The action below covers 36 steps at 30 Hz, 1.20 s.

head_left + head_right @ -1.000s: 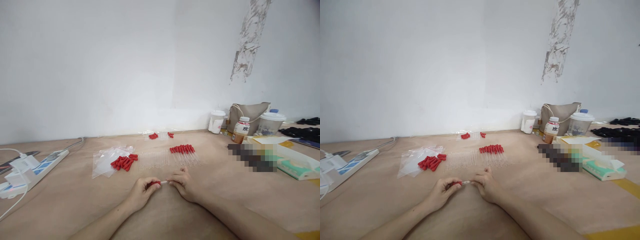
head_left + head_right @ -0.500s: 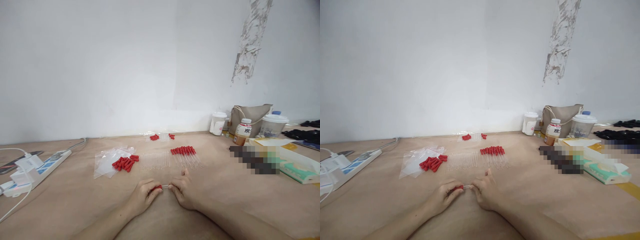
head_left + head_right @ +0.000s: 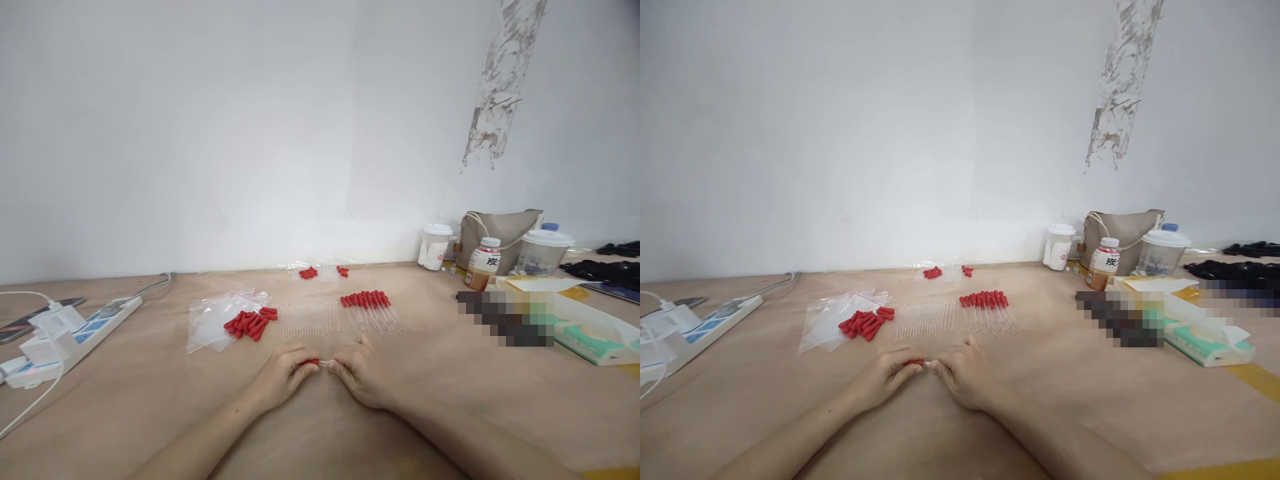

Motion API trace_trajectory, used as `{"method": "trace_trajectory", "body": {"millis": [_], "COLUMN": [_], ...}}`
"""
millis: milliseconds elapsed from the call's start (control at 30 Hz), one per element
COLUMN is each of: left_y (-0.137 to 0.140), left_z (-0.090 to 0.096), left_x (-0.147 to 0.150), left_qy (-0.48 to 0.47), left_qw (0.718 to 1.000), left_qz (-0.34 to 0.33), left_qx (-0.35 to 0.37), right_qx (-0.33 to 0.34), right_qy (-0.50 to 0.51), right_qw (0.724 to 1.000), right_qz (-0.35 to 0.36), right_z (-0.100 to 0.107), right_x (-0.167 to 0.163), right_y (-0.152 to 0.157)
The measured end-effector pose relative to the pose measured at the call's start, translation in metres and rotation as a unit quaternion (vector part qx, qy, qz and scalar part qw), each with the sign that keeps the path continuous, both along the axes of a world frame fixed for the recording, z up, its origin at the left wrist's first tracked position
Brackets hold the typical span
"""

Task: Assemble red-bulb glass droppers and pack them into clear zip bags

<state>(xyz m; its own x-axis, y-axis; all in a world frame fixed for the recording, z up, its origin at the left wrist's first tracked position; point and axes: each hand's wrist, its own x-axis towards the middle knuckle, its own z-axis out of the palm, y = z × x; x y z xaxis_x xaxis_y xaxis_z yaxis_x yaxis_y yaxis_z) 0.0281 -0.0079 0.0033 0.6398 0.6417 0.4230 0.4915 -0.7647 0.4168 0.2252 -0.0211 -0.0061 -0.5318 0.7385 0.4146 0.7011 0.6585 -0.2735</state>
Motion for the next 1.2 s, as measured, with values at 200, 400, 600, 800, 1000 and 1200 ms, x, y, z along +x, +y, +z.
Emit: {"method": "trace_trajectory", "body": {"millis": [200, 400, 600, 800, 1000, 1200], "left_y": [0.009, 0.019, 0.019, 0.02, 0.021, 0.019], "left_z": [-0.005, -0.014, -0.011, -0.013, -0.014, -0.012], "left_x": [-0.017, -0.026, -0.025, -0.027, -0.027, -0.026], "left_qy": [-0.051, 0.008, 0.019, 0.027, 0.02, 0.013], "left_qw": [0.996, 0.993, 0.994, 0.994, 0.994, 0.994], "left_qz": [0.067, 0.113, 0.105, 0.104, 0.102, 0.102], "left_qx": [0.016, -0.021, -0.032, -0.032, -0.035, -0.032], "right_qx": [-0.008, -0.152, -0.103, -0.089, -0.076, -0.044], "right_qy": [0.01, 0.145, 0.065, 0.032, 0.01, 0.01], "right_qw": [0.998, 0.936, 0.916, 0.901, 0.905, 0.924], "right_qz": [-0.055, -0.282, -0.383, -0.423, -0.419, -0.379], "right_z": [0.008, 0.007, 0.016, 0.003, 0.002, 0.006], "right_x": [0.015, 0.044, 0.034, 0.019, 0.02, 0.013], "right_y": [0.001, 0.053, 0.088, 0.104, 0.1, 0.088]}}
